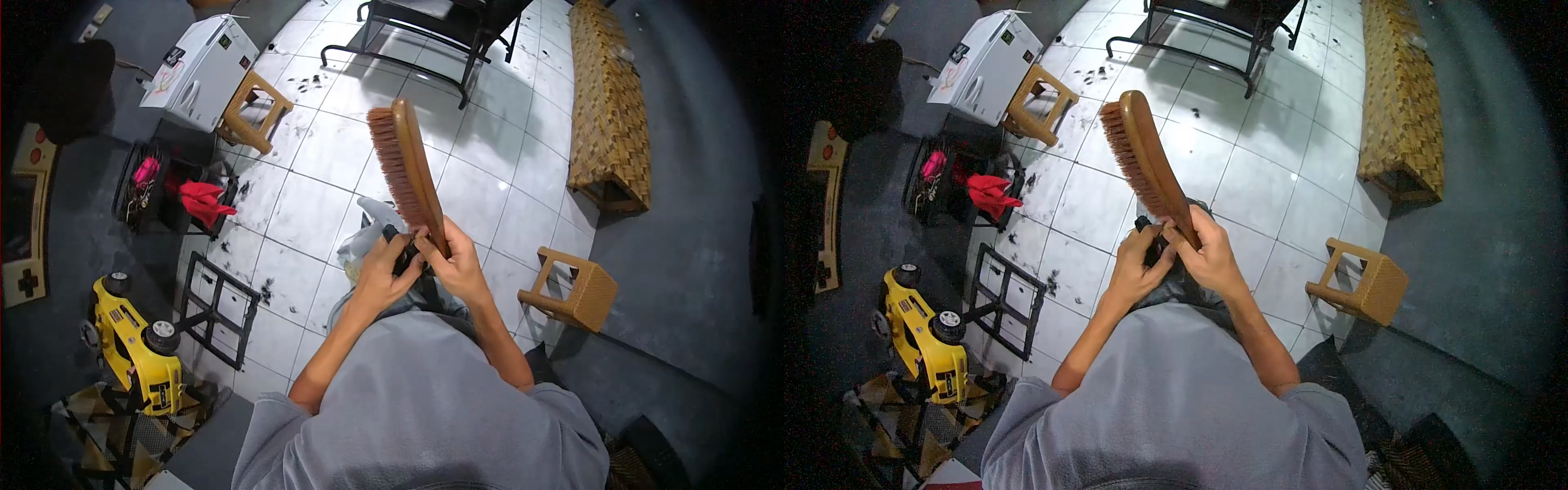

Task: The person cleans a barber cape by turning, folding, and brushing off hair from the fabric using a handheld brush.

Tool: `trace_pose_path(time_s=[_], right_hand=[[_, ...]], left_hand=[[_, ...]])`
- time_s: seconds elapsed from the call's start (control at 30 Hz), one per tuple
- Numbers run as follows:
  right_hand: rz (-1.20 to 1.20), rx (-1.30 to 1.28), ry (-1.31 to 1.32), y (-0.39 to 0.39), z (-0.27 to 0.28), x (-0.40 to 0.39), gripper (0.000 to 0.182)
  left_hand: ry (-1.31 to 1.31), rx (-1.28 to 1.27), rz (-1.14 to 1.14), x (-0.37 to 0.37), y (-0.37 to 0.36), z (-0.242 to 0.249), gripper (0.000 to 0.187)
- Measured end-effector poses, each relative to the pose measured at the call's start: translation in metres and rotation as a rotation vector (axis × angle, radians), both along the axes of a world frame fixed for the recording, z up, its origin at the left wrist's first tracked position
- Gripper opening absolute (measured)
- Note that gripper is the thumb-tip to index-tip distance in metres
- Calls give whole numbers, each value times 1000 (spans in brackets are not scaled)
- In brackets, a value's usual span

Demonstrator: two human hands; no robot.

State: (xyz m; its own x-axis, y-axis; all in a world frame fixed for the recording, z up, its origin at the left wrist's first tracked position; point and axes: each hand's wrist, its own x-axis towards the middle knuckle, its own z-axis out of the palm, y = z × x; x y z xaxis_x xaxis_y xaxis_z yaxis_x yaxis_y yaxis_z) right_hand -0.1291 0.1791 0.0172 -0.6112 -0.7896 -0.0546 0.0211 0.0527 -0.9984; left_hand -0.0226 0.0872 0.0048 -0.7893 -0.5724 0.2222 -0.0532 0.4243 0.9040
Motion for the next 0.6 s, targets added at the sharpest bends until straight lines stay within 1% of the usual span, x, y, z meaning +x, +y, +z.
trace_pose_path(time_s=[0.03, 0.1, 0.2, 0.23, 0.27, 0.3, 0.33, 0.37, 0.4, 0.47, 0.5, 0.57, 0.6], right_hand=[[-18, 24, -22, 0, 1, 1, 10], [-69, 19, 58, 2, 0, 3, 11], [-182, -15, 132, 4, 5, -2, 11], [-205, -16, 163, 8, 10, -10, 11], [-247, -151, 197, 5, 14, -20, 10], [-318, -144, 246, 6, 22, -25, 9], [-390, -139, 299, 7, 30, -31, 7], [-411, -117, 277, 9, 37, -38, 7], [-431, -95, 253, 11, 43, -44, 7], [-480, -166, 299, 10, 45, -49, 10], [-492, -215, 333, 7, 45, -53, 11], [-523, -132, 232, 10, 55, -53, 13], [-538, -92, 180, 10, 62, -52, 13]], left_hand=[[-5, -40, -29, 1, -1, -3, 27], [-18, -119, -85, 4, -5, -10, 35], [-32, 127, -36, 5, 2, -12, 56], [-258, 103, -58, 8, -3, -11, 71], [-244, 99, -36, 10, -5, -24, 68], [-226, 93, -17, 12, -6, -48, 65], [-205, 85, 0, 10, -9, -53, 63], [-186, 137, -39, 11, -11, -56, 59], [-118, 53, -47, 10, -15, -58, 59], [14, -112, -59, 10, -27, -69, 59], [130, -140, -32, 9, -31, -68, 53], [79, -286, -152, 11, -43, -65, 46], [52, -358, -212, 11, -46, -57, 43]])
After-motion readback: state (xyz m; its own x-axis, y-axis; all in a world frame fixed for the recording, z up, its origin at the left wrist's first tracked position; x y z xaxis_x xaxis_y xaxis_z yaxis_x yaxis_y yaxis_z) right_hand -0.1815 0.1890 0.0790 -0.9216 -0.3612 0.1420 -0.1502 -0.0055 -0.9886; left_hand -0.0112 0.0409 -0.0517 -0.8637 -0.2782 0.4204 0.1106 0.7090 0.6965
